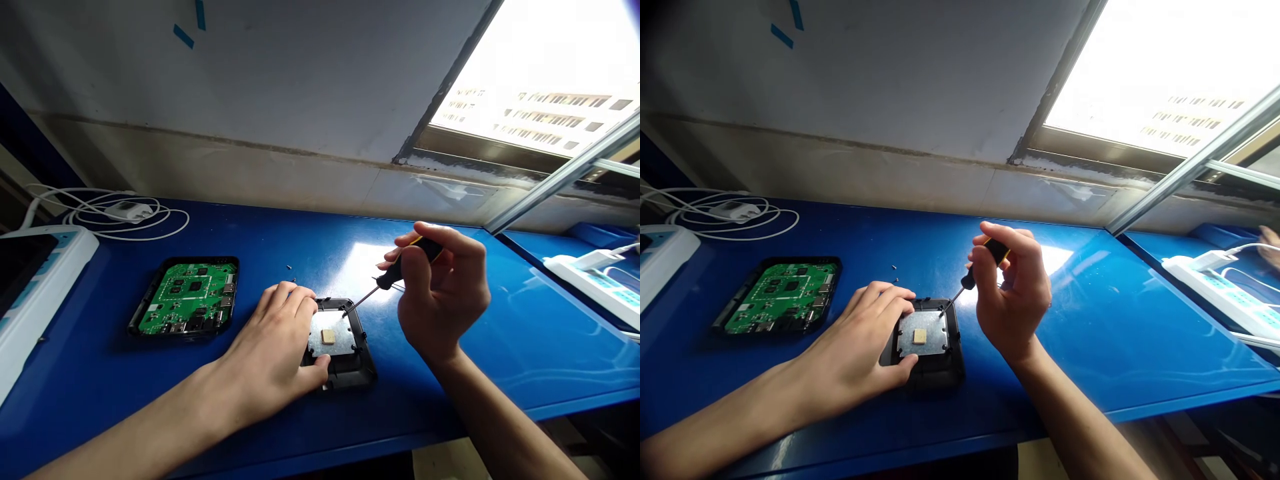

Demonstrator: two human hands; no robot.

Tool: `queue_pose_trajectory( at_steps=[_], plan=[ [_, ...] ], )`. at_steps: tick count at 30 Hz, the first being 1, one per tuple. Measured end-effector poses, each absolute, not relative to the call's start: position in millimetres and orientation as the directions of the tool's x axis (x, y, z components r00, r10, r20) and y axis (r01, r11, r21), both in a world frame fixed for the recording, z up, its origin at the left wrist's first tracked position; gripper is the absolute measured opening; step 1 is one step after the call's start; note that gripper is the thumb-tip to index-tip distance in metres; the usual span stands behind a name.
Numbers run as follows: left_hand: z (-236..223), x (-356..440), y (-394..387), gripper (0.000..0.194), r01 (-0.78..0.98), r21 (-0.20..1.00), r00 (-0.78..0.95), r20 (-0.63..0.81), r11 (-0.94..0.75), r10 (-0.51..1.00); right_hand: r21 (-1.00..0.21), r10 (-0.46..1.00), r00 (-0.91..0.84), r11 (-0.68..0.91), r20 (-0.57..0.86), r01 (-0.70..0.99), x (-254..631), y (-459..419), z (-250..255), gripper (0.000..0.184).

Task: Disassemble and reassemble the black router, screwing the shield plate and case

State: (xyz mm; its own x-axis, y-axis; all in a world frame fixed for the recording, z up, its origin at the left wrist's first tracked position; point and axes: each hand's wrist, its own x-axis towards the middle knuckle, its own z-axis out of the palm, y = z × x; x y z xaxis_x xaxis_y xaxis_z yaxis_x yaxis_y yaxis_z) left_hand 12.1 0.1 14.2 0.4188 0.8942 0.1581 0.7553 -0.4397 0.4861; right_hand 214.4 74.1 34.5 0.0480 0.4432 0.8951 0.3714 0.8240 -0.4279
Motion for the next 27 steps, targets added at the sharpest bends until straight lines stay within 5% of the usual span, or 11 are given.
queue_pose_trajectory(
  at_steps=[6, 12, 18, 23, 27],
  plan=[
    [16.3, 12.8, -0.3, 0.032, 0.756, 0.489, 0.420, 0.148, -0.435, 0.896, -0.542, 0.537, 0.078, 0.824, 0.840, 0.163, 212.9, 72.7, 36.1, 0.026],
    [15.7, 13.0, -0.6, 0.035, 0.757, 0.488, 0.421, 0.147, -0.435, 0.895, -0.434, 0.441, 0.067, 0.826, 0.895, 0.358, 215.8, 73.7, 36.2, 0.019],
    [13.6, 13.2, 0.2, 0.031, 0.758, 0.489, 0.415, 0.152, -0.433, 0.897, -0.501, 0.496, 0.075, 0.843, 0.865, 0.198, 213.3, 71.8, 36.6, 0.029],
    [11.5, 12.0, 0.0, 0.035, 0.749, 0.493, 0.421, 0.160, -0.442, 0.893, -0.404, 0.421, 0.021, 0.853, 0.907, 0.330, 213.9, 73.9, 34.5, 0.028],
    [12.9, 12.6, 0.7, 0.034, 0.746, 0.495, 0.430, 0.151, -0.445, 0.890, -0.469, 0.481, 0.035, 0.833, 0.876, 0.293, 213.1, 73.8, 34.8, 0.031]
  ],
)
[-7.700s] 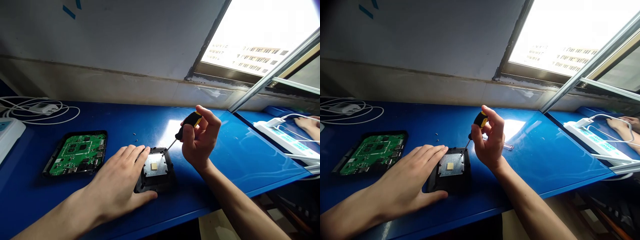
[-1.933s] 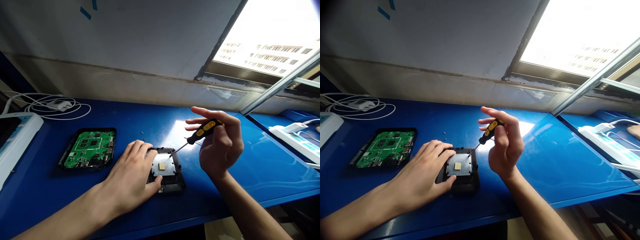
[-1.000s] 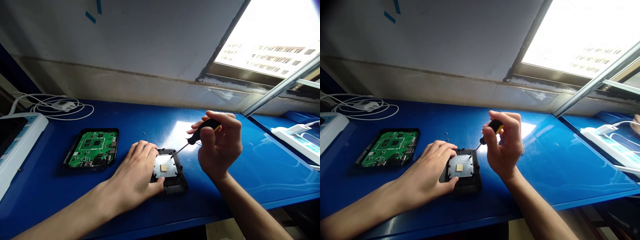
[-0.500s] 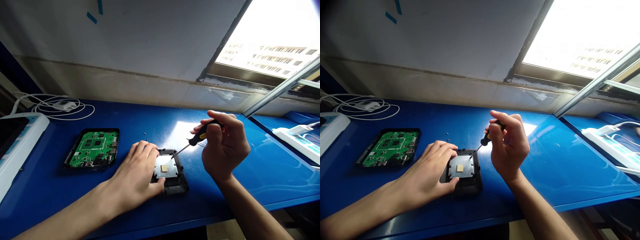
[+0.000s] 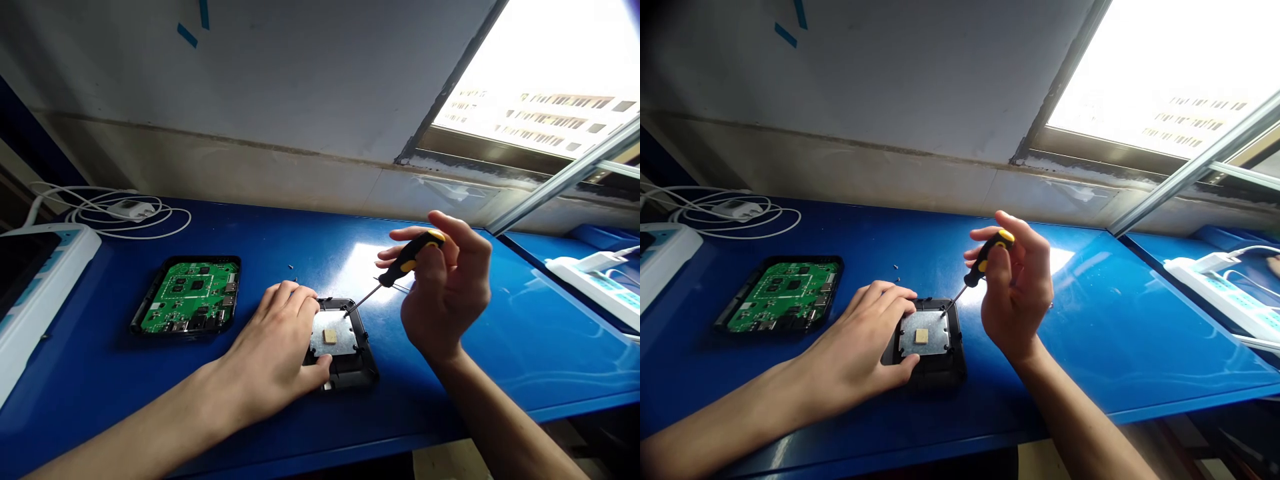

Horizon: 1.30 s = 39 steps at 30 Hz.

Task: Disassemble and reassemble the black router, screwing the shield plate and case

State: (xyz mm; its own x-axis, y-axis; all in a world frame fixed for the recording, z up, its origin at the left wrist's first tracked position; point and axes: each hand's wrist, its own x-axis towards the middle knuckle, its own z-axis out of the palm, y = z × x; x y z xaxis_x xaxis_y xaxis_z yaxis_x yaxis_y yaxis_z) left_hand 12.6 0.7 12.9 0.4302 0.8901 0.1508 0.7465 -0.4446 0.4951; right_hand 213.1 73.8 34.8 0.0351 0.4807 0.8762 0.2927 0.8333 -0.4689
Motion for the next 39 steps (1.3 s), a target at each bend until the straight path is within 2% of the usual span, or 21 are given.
queue_pose_trajectory(
  at_steps=[2, 5, 8, 11, 16, 22, 27, 29, 33, 37, 39],
  plan=[
    [14.0, 13.0, 1.2, 0.033, 0.747, 0.498, 0.431, 0.143, -0.441, 0.891, -0.507, 0.518, 0.026, 0.824, 0.855, 0.252, 212.8, 73.3, 35.2, 0.028],
    [14.5, 12.9, 1.1, 0.033, 0.749, 0.495, 0.429, 0.144, -0.440, 0.892, -0.479, 0.498, -0.006, 0.836, 0.867, 0.268, 213.1, 73.1, 35.2, 0.024],
    [13.8, 12.5, 0.7, 0.034, 0.744, 0.493, 0.433, 0.157, -0.451, 0.887, -0.423, 0.448, -0.006, 0.849, 0.894, 0.317, 213.6, 73.6, 34.6, 0.030],
    [13.3, 12.8, 1.1, 0.032, 0.744, 0.491, 0.431, 0.166, -0.453, 0.887, -0.447, 0.469, 0.005, 0.839, 0.883, 0.311, 213.2, 73.4, 34.1, 0.033],
    [12.2, 13.1, 1.7, 0.033, 0.746, 0.490, 0.433, 0.158, -0.451, 0.888, -0.516, 0.533, 0.014, 0.812, 0.846, 0.271, 212.8, 73.2, 33.2, 0.029],
    [12.0, 12.6, 1.2, 0.034, 0.746, 0.491, 0.429, 0.165, -0.451, 0.888, -0.464, 0.483, 0.035, 0.814, 0.875, 0.349, 214.6, 75.2, 32.0, 0.034],
    [13.3, 12.7, 1.9, 0.034, 0.746, 0.494, 0.435, 0.147, -0.446, 0.889, -0.542, 0.550, 0.029, 0.811, 0.835, 0.218, 213.7, 73.4, 33.3, 0.030],
    [12.7, 12.5, 1.9, 0.034, 0.745, 0.493, 0.432, 0.156, -0.449, 0.888, -0.512, 0.526, -0.005, 0.831, 0.851, 0.215, 213.5, 73.1, 34.1, 0.027],
    [11.4, 12.3, 1.5, 0.033, 0.741, 0.489, 0.427, 0.185, -0.460, 0.885, -0.429, 0.461, -0.018, 0.839, 0.887, 0.334, 213.1, 73.5, 35.0, 0.031],
    [12.2, 12.8, 1.4, 0.030, 0.744, 0.497, 0.421, 0.171, -0.447, 0.891, -0.537, 0.542, 0.032, 0.822, 0.840, 0.188, 212.2, 73.5, 35.4, 0.027],
    [12.7, 12.9, 1.4, 0.031, 0.744, 0.498, 0.424, 0.163, -0.445, 0.891, -0.537, 0.541, 0.020, 0.829, 0.841, 0.154, 212.2, 73.6, 35.5, 0.026]
  ],
)
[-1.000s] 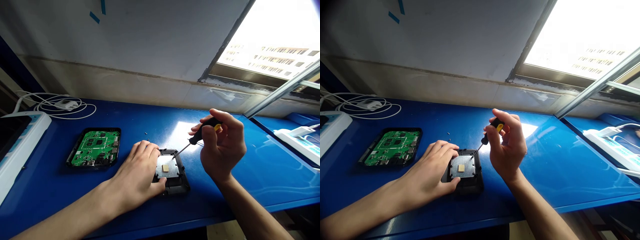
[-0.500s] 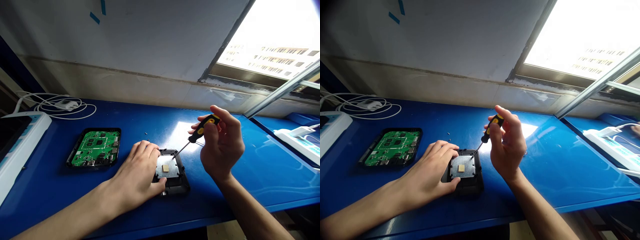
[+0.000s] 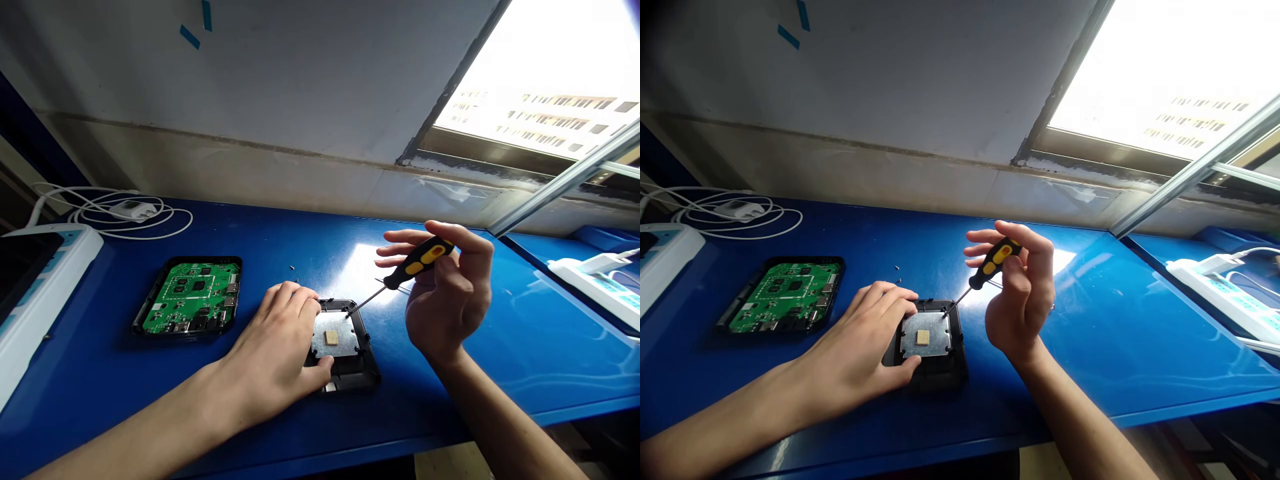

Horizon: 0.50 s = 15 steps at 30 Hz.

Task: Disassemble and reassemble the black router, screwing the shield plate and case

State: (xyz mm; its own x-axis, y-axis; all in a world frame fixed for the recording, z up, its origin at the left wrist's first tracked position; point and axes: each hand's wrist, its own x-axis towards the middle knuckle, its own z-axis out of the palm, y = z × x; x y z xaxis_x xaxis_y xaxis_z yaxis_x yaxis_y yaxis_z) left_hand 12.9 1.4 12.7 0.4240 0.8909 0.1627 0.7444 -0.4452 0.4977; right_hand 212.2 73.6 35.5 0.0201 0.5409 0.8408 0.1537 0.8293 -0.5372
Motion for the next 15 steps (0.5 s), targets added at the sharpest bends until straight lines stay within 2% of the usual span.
queue_pose_trajectory(
  at_steps=[5, 11, 13, 15],
  plan=[
    [12.7, 12.2, 1.2, 0.031, 0.738, 0.492, 0.427, 0.188, -0.461, 0.884, -0.452, 0.479, 0.015, 0.816, 0.878, 0.360, 213.3, 73.7, 34.9, 0.030],
    [13.9, 12.4, 0.4, 0.031, 0.750, 0.487, 0.417, 0.177, -0.448, 0.891, -0.589, 0.587, 0.064, 0.792, 0.807, 0.162, 212.4, 73.6, 34.2, 0.028],
    [14.4, 12.4, 0.2, 0.032, 0.751, 0.484, 0.421, 0.173, -0.449, 0.890, -0.592, 0.593, 0.055, 0.783, 0.803, 0.191, 212.4, 73.6, 34.3, 0.026],
    [14.6, 12.1, 0.1, 0.032, 0.752, 0.487, 0.419, 0.167, -0.444, 0.893, -0.552, 0.566, 0.042, 0.782, 0.823, 0.288, 213.0, 73.5, 34.6, 0.026]
  ],
)
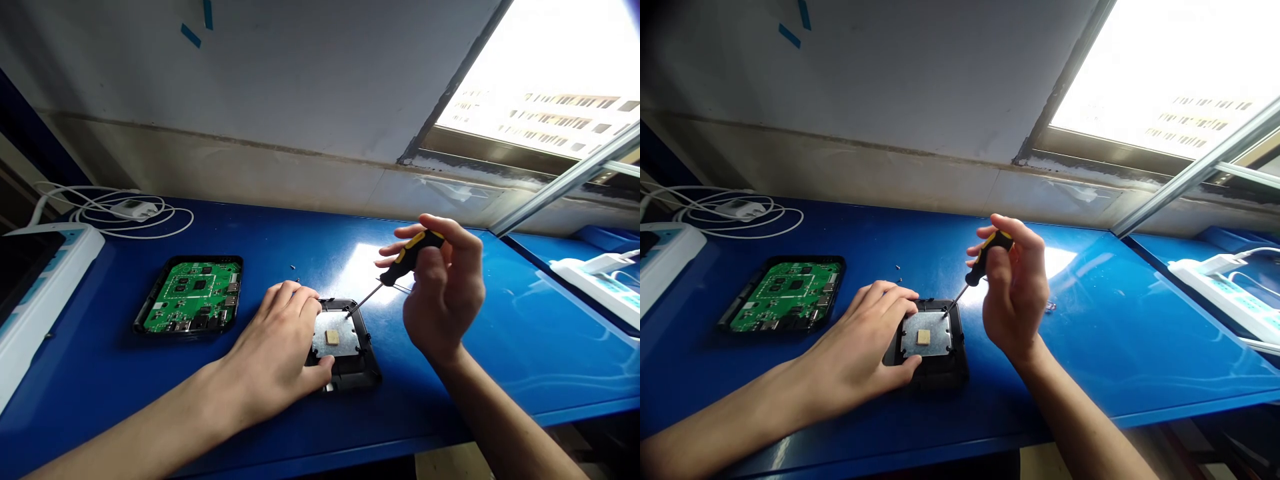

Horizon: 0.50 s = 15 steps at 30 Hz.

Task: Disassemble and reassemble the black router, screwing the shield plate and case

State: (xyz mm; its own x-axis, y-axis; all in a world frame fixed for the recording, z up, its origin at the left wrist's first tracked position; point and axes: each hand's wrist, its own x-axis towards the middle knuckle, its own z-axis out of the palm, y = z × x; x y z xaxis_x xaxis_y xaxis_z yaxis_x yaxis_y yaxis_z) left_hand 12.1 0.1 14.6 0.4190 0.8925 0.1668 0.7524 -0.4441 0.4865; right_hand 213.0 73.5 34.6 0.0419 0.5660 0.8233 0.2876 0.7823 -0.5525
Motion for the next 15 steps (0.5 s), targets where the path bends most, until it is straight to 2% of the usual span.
queue_pose_trajectory(
  at_steps=[3, 5, 10, 15],
  plan=[
    [14.0, 11.3, 0.4, 0.031, 0.754, 0.488, 0.419, 0.159, -0.440, 0.894, -0.462, 0.507, 0.013, 0.776, 0.862, 0.429, 215.4, 74.2, 34.6, 0.036],
    [13.6, 11.0, 0.7, 0.032, 0.753, 0.485, 0.421, 0.165, -0.445, 0.892, -0.425, 0.477, 0.003, 0.780, 0.879, 0.459, 217.4, 75.2, 34.1, 0.041],
    [13.8, 11.1, 0.8, 0.032, 0.751, 0.473, 0.425, 0.187, -0.461, 0.885, -0.387, 0.389, 0.073, 0.843, 0.918, 0.374, 218.7, 78.1, 33.0, 0.040],
    [14.8, 11.2, 0.7, 0.030, 0.748, 0.483, 0.428, 0.172, -0.455, 0.887, -0.427, 0.426, 0.082, 0.836, 0.901, 0.346, 216.0, 79.0, 31.0, 0.037]
  ],
)
